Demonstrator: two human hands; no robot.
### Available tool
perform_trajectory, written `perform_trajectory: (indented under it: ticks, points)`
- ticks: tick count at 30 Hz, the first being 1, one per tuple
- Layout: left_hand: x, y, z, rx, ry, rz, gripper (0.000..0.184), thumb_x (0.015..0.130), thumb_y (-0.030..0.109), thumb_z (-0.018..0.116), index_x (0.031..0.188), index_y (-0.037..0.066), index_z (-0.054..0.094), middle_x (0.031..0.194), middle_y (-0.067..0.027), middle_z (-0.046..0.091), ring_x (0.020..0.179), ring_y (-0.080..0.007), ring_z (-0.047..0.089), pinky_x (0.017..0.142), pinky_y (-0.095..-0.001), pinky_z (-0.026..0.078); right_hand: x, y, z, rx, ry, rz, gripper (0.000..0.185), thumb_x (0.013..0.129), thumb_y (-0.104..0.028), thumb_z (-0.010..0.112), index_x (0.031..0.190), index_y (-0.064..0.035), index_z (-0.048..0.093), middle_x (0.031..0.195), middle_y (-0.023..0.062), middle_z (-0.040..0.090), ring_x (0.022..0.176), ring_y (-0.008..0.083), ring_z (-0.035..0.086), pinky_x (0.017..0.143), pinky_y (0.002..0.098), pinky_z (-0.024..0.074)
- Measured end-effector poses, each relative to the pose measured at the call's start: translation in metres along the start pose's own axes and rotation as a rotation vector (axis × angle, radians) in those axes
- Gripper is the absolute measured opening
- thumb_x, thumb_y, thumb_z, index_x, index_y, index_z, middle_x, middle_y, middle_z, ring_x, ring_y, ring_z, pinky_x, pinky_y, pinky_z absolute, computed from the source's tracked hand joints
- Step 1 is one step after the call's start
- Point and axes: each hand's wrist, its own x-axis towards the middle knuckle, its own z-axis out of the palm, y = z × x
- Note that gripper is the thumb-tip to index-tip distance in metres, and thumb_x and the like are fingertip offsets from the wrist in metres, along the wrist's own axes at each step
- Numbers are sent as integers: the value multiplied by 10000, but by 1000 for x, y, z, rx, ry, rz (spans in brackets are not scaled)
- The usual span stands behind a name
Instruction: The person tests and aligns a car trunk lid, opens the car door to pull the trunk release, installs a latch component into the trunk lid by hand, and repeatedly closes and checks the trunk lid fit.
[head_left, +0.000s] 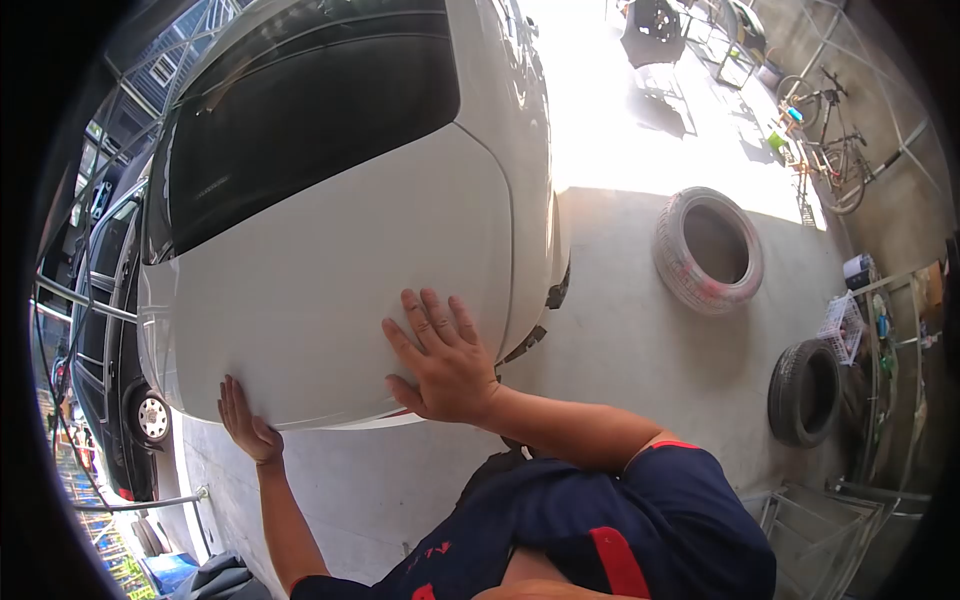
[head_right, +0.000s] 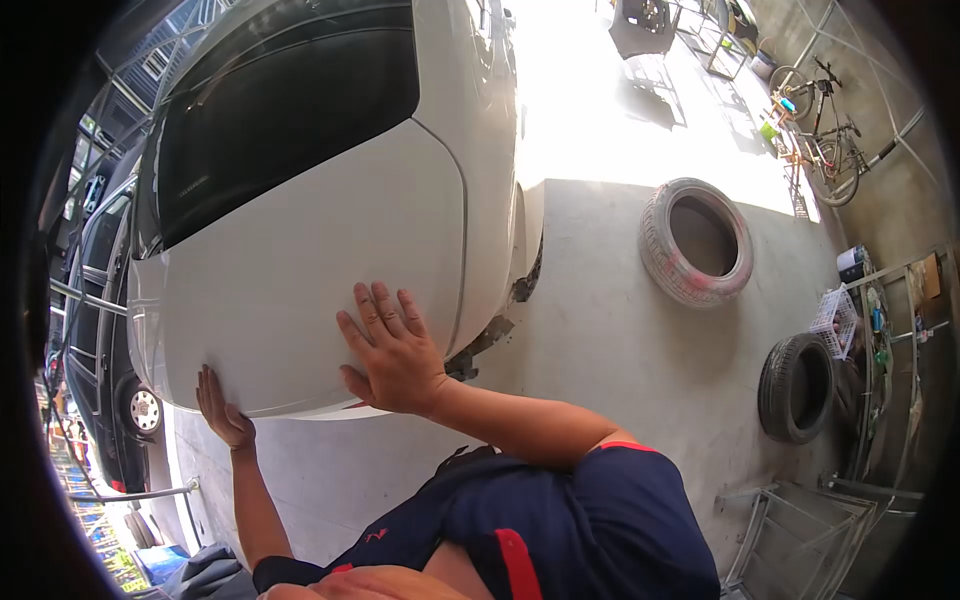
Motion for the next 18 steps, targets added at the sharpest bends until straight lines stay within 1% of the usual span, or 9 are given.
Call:
perform_trajectory:
  ticks: [2,4,7,13,18]
  points:
    - [-1,2,5,17,45,-1,731,1111,441,212,1512,-35,594,1561,-217,605,1487,-426,529,1269,-580,332,0,8,2,-7,47,-23,581,976,-432,625,1431,-73,668,1625,280,489,1555,464,407,1318,591,196]
    - [-4,3,9,18,59,3,737,1111,446,206,1510,-34,596,1559,-212,608,1484,-421,535,1266,-576,337,-2,6,1,-16,74,-27,539,964,-413,630,1386,-84,697,1599,264,530,1529,451,452,1316,567,228]
    - [-6,1,12,25,91,-1,748,1110,457,195,1503,-31,604,1551,-206,618,1472,-417,550,1259,-573,347,-3,5,5,-30,114,-6,497,956,-389,641,1367,-120,723,1571,238,577,1493,438,507,1283,570,298]
    - [-11,1,27,24,177,28,761,1113,475,182,1484,-23,623,1519,-202,648,1434,-411,589,1248,-571,358,-6,7,10,-52,136,-12,478,940,-350,642,1344,-111,731,1538,239,602,1465,438,538,1263,577,340]
    - [-10,3,24,22,178,62,732,1129,454,188,1470,-6,643,1503,-190,664,1425,-394,600,1243,-570,360,-8,7,13,-47,189,3,473,912,-322,653,1323,-104,737,1519,244,613,1440,449,560,1262,584,339]
